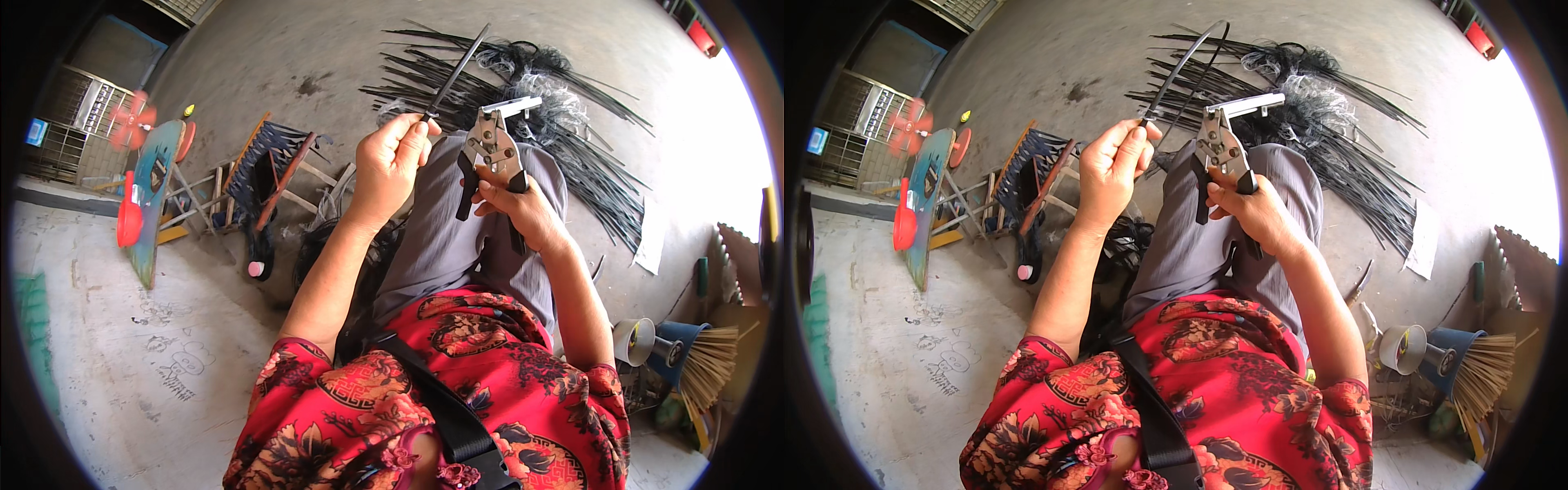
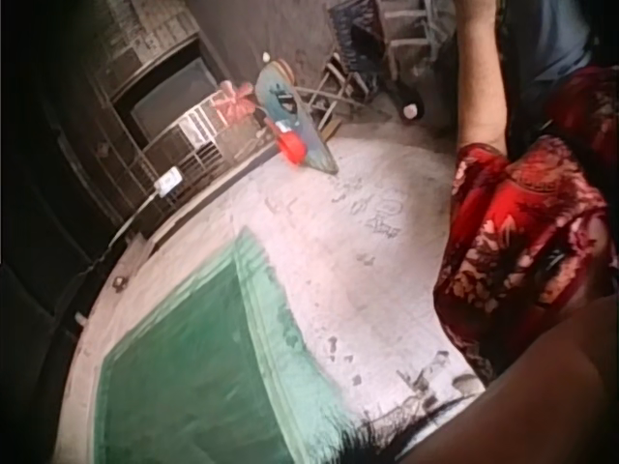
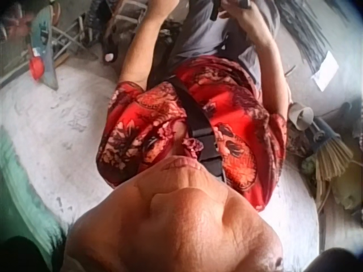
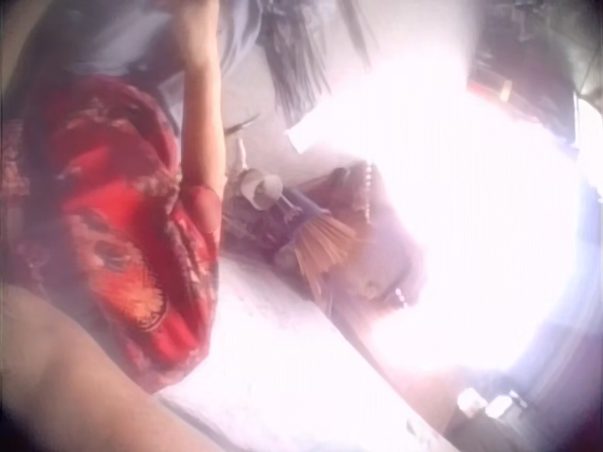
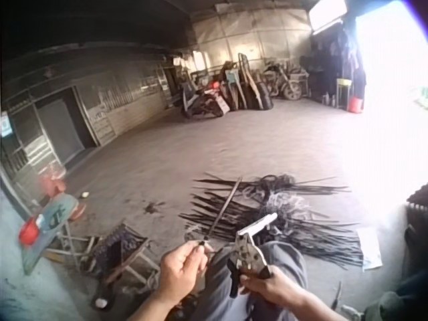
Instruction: The person attaches black rods to a net using a fastener tool and finishes by trimming excess material with scissors.
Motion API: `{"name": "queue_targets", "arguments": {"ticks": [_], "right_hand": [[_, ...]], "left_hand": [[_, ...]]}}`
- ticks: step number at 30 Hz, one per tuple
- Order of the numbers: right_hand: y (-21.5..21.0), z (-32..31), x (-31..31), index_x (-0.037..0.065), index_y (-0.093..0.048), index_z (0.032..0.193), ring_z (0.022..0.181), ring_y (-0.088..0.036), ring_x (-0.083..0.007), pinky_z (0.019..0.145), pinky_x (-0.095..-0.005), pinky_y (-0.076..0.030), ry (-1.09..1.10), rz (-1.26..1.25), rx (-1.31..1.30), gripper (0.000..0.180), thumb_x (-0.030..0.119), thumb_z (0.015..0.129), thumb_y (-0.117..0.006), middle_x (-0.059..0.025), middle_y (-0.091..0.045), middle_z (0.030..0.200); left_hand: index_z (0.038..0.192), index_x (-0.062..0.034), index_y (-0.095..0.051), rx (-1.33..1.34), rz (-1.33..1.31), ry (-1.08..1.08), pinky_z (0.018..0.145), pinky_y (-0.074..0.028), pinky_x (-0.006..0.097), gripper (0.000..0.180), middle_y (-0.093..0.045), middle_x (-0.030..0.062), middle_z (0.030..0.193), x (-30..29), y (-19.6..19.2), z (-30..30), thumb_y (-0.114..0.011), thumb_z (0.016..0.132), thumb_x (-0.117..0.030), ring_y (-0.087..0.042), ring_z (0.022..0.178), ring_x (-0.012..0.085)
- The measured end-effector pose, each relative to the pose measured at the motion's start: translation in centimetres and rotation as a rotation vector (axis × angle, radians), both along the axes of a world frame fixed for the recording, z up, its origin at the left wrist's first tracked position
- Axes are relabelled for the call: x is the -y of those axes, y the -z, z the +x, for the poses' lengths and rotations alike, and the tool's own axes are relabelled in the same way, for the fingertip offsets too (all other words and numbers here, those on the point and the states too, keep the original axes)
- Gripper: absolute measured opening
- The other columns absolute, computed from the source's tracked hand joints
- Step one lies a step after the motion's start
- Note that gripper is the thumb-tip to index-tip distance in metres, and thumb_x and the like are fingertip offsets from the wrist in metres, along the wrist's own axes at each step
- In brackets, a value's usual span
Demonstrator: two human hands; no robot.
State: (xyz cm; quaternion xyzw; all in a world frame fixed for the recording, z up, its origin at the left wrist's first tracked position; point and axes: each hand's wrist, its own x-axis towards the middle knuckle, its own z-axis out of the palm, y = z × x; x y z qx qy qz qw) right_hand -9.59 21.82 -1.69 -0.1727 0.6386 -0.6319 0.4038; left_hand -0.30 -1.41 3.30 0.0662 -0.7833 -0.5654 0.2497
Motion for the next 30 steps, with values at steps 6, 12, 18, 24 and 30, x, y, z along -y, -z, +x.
{"name": "queue_targets", "arguments": {"ticks": [6, 12, 18, 24, 30], "right_hand": [[0.2, 1.5, 0.9, -0.011, -0.065, 0.15, 0.093, -0.069, -0.0146, 0.089, -0.0324, -0.057, -0.019, -0.021, -0.026, 0.055, 0.026, 0.11, -0.074, -0.0081, -0.076, 0.101], [0.4, 2.0, 0.9, -0.009, -0.065, 0.151, 0.095, -0.07, -0.0156, 0.092, -0.0335, -0.058, -0.024, -0.009, -0.044, 0.056, 0.029, 0.111, -0.073, -0.0101, -0.078, 0.105], [-0.4, 3.3, 3.6, -0.001, -0.065, 0.155, 0.129, -0.064, -0.0176, 0.117, -0.035, -0.046, 0.012, -0.106, -0.169, 0.059, 0.038, 0.111, -0.074, -0.0062, -0.074, 0.14], [-0.1, 3.6, 11.9, 0.001, -0.059, 0.159, 0.134, -0.062, -0.0208, 0.118, -0.0388, -0.045, 0.111, -0.468, -0.016, 0.065, 0.039, 0.109, -0.076, -0.0111, -0.069, 0.146], [-2.9, -3.6, 13.7, -0.004, -0.071, 0.144, 0.108, -0.073, -0.0176, 0.1, -0.0343, -0.056, 0.27, -0.391, -0.326, 0.047, 0.027, 0.109, -0.076, -0.0082, -0.078, 0.12]], "left_hand": [[0.126, 0.0005, -0.077, -0.045, 0.143, 0.094, 0.057, -0.03, 0.022, 0.026, -0.054, -0.0058, 0.075, 0.2, -0.5, 0.6, -0.059, 0.119, -0.017, -0.042, 0.064, 0.0023], [0.139, 0.0011, -0.073, -0.137, 0.241, 0.22, 0.058, -0.029, 0.022, 0.032, -0.053, -0.0049, 0.076, 0.2, -0.2, 1.2, -0.056, 0.119, -0.016, -0.042, 0.065, 0.0035], [0.138, 0.0023, -0.072, -0.238, 0.348, 0.158, 0.056, -0.03, 0.023, 0.035, -0.054, -0.0037, 0.074, 0.5, -0.9, 0.7, -0.055, 0.12, -0.023, -0.041, 0.062, 0.0051], [0.14, -0.0071, -0.063, -0.669, 0.894, 0.125, 0.063, -0.038, 0.029, 0.028, -0.055, -0.0002, 0.086, 6.0, -4.3, -1.7, -0.054, 0.12, -0.024, -0.041, 0.067, 0.012], [0.124, -0.001, -0.076, 0.154, 0.057, -0.167, 0.081, -0.06, 0.032, 0.018, -0.081, 0.011, 0.108, 11.7, -3.6, 4.0, -0.066, 0.113, -0.011, -0.077, 0.096, 0.0163]]}}
